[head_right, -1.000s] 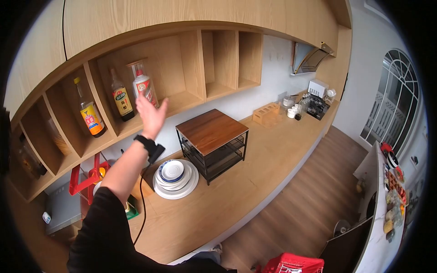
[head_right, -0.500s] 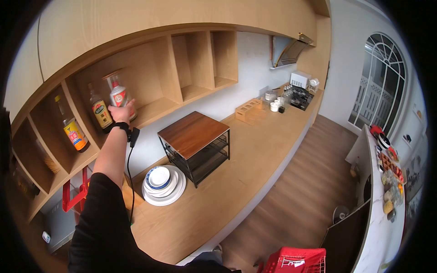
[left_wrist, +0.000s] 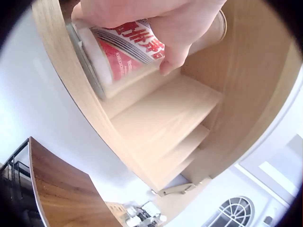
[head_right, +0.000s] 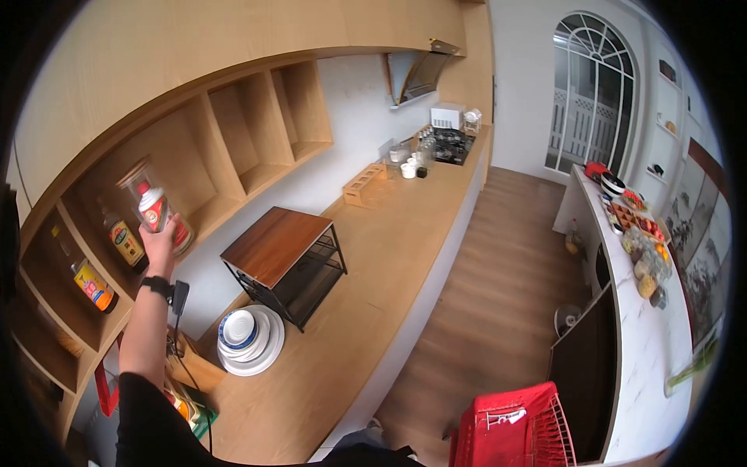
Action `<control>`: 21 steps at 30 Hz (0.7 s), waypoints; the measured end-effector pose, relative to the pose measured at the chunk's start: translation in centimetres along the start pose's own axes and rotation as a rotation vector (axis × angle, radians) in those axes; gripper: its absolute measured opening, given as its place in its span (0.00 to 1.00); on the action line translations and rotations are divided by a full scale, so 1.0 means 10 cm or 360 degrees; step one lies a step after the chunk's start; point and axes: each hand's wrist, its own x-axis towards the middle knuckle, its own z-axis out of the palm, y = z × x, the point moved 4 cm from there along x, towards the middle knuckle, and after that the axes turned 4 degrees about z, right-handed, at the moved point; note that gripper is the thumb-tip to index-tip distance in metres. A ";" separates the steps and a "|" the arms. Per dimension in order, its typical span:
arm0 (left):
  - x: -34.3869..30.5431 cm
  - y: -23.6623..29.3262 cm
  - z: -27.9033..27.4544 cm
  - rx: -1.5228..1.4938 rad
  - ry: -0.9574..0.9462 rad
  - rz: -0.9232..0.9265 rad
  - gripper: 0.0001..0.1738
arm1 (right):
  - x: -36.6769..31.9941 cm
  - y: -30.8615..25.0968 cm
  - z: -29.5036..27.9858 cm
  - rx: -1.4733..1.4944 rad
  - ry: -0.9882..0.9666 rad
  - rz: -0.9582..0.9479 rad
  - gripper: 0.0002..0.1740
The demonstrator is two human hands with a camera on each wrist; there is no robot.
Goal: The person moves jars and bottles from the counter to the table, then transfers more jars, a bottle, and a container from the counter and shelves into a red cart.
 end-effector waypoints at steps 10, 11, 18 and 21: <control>-1.70 0.88 0.09 -0.0393 -0.0914 -0.0186 0.47 | -1.29 -2.46 -2.18 0.0356 0.1061 -0.1204 0.27; -1.99 1.05 0.13 -0.0384 -0.1011 -0.0215 0.50 | -1.53 -2.74 -2.35 0.0331 0.1068 -0.1316 0.28; -4.05 1.12 0.51 -0.0329 -0.2371 -0.0122 0.46 | -3.15 -4.17 -2.88 0.0317 0.0852 -0.2145 0.47; -5.00 1.01 0.85 -0.0726 -0.2573 0.0554 0.43 | -3.32 -4.34 -2.82 0.0240 0.0718 -0.2150 0.55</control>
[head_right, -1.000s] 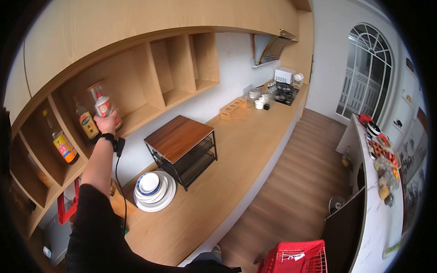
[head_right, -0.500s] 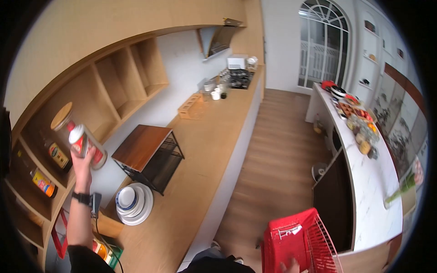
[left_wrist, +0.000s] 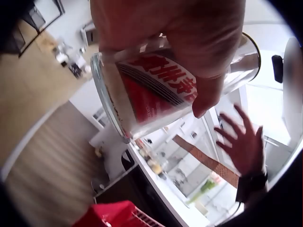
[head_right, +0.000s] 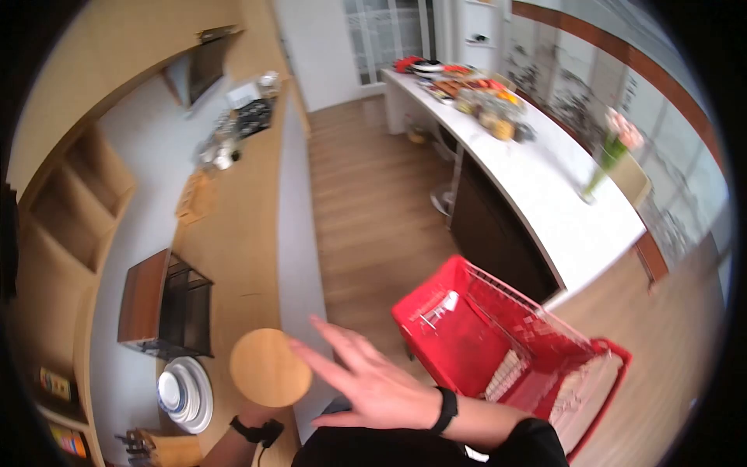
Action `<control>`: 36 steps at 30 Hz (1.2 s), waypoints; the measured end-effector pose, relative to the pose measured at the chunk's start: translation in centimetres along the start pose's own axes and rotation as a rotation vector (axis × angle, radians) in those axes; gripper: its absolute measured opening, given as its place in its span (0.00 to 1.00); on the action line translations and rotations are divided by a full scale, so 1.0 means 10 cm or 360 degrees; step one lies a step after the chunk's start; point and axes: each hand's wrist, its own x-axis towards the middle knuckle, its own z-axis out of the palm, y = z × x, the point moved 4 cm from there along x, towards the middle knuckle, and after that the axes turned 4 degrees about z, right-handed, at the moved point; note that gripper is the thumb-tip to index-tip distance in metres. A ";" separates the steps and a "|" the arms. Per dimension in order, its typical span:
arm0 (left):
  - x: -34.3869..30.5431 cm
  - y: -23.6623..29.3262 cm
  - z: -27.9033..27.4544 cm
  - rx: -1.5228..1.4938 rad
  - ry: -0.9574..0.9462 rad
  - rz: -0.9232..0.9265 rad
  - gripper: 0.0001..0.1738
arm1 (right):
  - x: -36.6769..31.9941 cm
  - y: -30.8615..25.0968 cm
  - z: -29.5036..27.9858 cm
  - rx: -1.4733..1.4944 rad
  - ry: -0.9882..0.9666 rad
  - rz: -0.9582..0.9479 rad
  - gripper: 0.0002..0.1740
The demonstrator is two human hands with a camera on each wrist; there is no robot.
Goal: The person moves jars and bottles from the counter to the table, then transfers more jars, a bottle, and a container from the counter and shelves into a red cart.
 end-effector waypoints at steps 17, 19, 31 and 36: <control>1.63 1.07 1.54 0.0017 -0.0556 0.0322 0.67 | -1.42 0.56 -0.79 -0.0609 0.0457 0.1236 0.55; 1.70 0.73 1.52 0.0186 -0.0579 0.0216 0.65 | -1.74 0.80 -0.88 -0.0659 0.0542 0.1477 0.55; -0.07 -2.80 -0.12 0.1026 -0.0701 -0.1214 0.63 | -3.49 2.05 -0.48 -0.1132 0.0290 0.2260 0.52; -0.29 -3.13 -0.17 0.0593 -0.0621 -0.1263 0.70 | -3.87 2.28 -0.32 -0.0853 0.0451 0.2493 0.59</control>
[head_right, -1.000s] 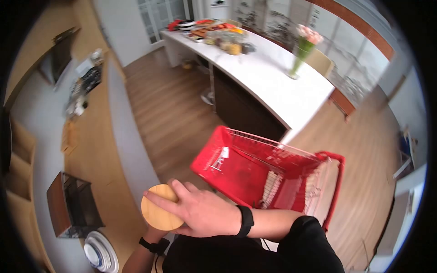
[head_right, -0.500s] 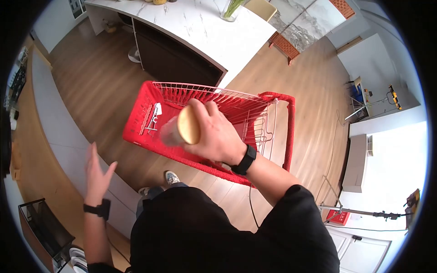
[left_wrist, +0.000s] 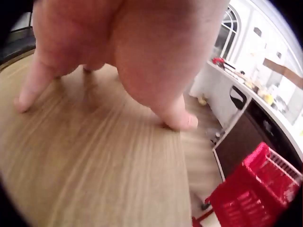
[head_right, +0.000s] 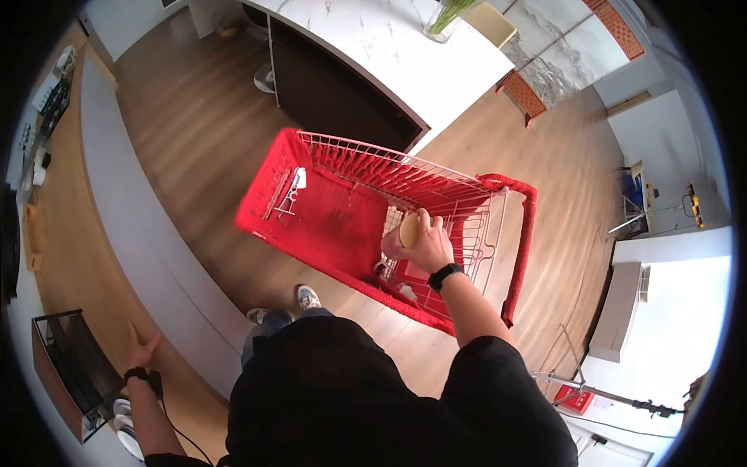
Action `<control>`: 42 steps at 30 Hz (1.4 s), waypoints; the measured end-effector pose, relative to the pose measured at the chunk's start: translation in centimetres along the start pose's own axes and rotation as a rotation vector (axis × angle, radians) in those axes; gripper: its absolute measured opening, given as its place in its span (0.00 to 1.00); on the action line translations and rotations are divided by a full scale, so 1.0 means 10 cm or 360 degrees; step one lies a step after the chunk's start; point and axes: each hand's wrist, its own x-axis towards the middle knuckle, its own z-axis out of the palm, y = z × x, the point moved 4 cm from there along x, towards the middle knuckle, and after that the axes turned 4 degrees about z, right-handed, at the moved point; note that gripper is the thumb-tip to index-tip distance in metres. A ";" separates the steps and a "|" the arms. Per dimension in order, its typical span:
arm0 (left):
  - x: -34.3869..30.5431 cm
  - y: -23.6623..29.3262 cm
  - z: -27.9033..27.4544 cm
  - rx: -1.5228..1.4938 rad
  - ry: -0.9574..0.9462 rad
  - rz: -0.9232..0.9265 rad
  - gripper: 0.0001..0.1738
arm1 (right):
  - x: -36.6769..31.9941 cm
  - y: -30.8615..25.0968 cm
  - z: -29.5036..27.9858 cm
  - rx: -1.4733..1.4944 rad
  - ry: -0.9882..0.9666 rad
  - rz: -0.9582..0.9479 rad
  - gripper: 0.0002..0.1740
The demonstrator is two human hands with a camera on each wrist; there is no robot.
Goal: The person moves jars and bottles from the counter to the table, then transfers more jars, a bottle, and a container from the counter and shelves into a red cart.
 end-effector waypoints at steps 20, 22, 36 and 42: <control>-0.24 0.40 -0.16 -0.0464 0.0025 -0.0127 0.77 | 0.37 0.66 1.45 -0.0341 -0.0088 0.0607 0.54; -0.23 0.34 -0.15 -0.0515 -0.0016 -0.0104 0.76 | 0.32 0.76 1.54 -0.0321 -0.0088 0.0586 0.50; -0.12 0.10 -0.10 -0.0560 0.0001 0.0008 0.72 | 0.20 1.27 2.13 -0.0492 -0.0288 0.0733 0.31; -0.18 0.24 -0.17 -0.0298 -0.0022 -0.0027 0.76 | 0.10 1.26 2.19 -0.0279 -0.0484 0.0935 0.25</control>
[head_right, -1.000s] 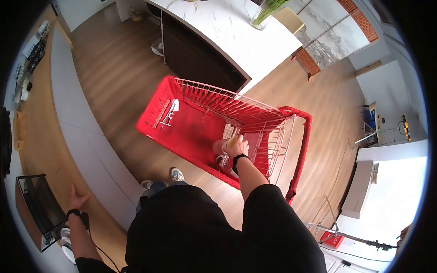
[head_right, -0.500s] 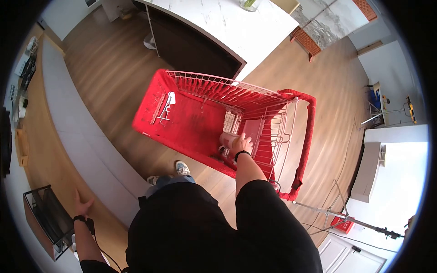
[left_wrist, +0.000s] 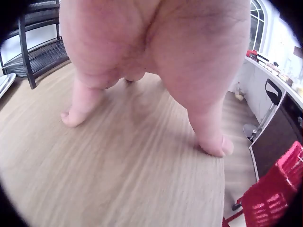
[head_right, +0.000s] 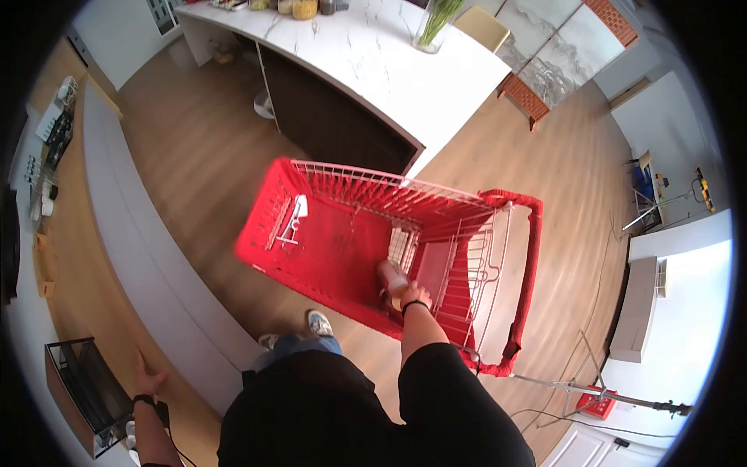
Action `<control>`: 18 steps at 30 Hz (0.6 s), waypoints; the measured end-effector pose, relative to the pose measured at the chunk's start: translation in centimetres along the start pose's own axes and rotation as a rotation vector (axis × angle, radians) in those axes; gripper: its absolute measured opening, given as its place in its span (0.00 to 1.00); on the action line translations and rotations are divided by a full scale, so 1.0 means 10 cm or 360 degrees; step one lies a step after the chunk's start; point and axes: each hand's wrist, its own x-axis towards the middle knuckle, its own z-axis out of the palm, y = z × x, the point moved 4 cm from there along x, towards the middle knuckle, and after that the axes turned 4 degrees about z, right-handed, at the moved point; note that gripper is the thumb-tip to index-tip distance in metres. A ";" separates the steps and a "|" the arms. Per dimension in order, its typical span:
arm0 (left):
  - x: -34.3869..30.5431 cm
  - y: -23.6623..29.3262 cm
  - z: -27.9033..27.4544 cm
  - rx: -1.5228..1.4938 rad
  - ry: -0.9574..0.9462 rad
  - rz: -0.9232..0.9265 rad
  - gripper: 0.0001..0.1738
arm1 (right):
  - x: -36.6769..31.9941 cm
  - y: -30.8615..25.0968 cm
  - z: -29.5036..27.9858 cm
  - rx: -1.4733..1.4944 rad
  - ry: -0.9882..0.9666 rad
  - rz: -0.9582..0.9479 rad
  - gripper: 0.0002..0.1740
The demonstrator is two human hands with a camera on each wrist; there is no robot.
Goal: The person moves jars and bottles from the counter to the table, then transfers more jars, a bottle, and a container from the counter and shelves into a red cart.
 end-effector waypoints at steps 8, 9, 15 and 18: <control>0.07 -0.06 0.04 0.0101 0.0095 0.0006 0.81 | -0.81 -0.58 -0.51 -0.0718 0.0127 -0.1085 0.22; 0.09 -0.08 0.06 0.0216 0.0055 -0.0070 0.83 | -0.85 -0.61 -0.27 -0.1149 0.0109 -0.1446 0.21; 0.04 0.04 0.05 0.0240 0.0005 -0.0130 0.88 | -1.23 -0.90 -0.20 -0.0474 -0.0456 -0.1432 0.37; 0.14 -0.14 0.13 0.0274 0.0024 -0.0130 0.90 | -1.48 -0.99 -0.29 -0.0612 -0.0333 -0.1427 0.34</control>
